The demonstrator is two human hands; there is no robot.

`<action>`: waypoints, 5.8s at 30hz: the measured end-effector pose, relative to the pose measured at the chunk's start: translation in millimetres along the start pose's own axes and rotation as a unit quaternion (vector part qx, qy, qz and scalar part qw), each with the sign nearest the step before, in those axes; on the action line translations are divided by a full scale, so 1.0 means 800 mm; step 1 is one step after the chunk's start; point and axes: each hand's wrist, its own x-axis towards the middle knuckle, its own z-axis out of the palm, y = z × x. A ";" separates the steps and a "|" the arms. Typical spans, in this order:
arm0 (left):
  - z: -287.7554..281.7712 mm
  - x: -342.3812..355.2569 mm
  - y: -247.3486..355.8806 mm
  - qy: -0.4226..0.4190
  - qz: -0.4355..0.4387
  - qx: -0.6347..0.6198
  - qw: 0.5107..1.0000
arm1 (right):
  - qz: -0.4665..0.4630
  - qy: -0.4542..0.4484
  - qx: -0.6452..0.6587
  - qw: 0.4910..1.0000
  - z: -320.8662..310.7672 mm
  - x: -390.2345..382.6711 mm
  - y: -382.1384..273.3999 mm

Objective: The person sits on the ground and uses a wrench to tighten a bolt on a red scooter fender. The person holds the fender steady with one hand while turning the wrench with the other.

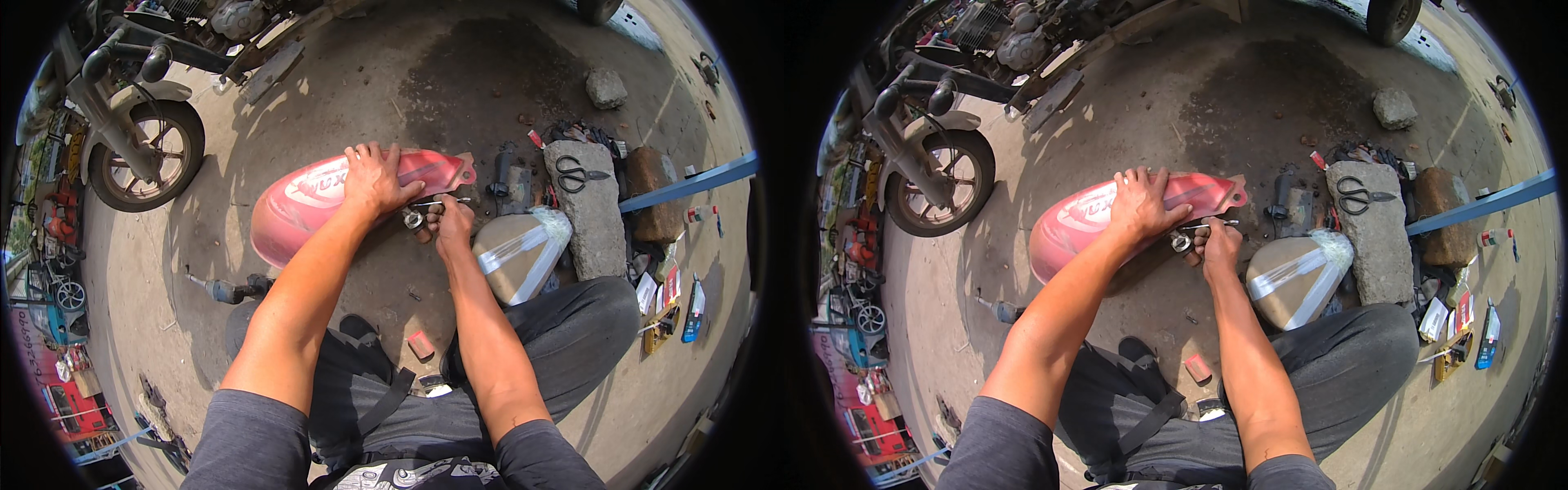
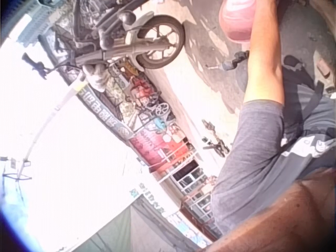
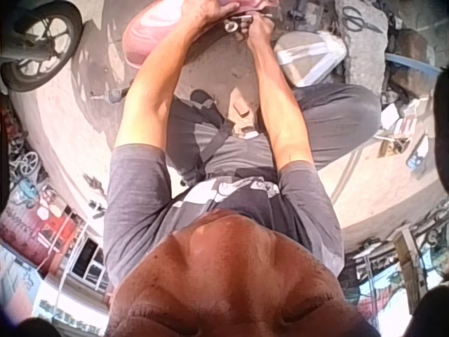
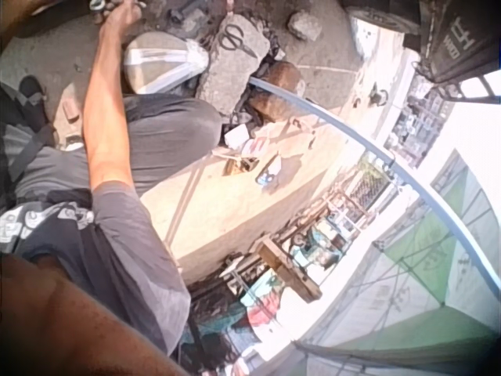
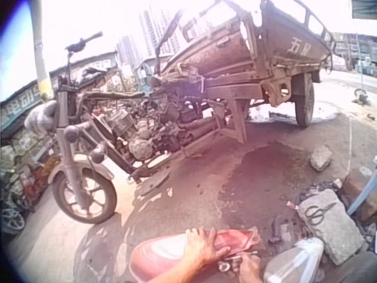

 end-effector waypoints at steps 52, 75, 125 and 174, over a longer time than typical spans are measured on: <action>0.000 0.001 0.000 -0.010 -0.005 -0.007 1.000 | -0.085 0.007 -0.046 0.995 0.001 -0.002 0.003; -0.003 0.001 -0.001 -0.019 -0.008 -0.007 1.000 | -0.126 0.026 -0.075 0.989 0.003 -0.012 -0.004; -0.003 0.002 -0.001 -0.023 -0.007 -0.009 1.000 | -0.077 0.006 -0.021 0.997 0.000 -0.004 0.002; 0.001 0.001 -0.002 0.001 -0.006 -0.013 1.000 | -0.289 0.036 -0.200 0.935 0.002 0.002 0.011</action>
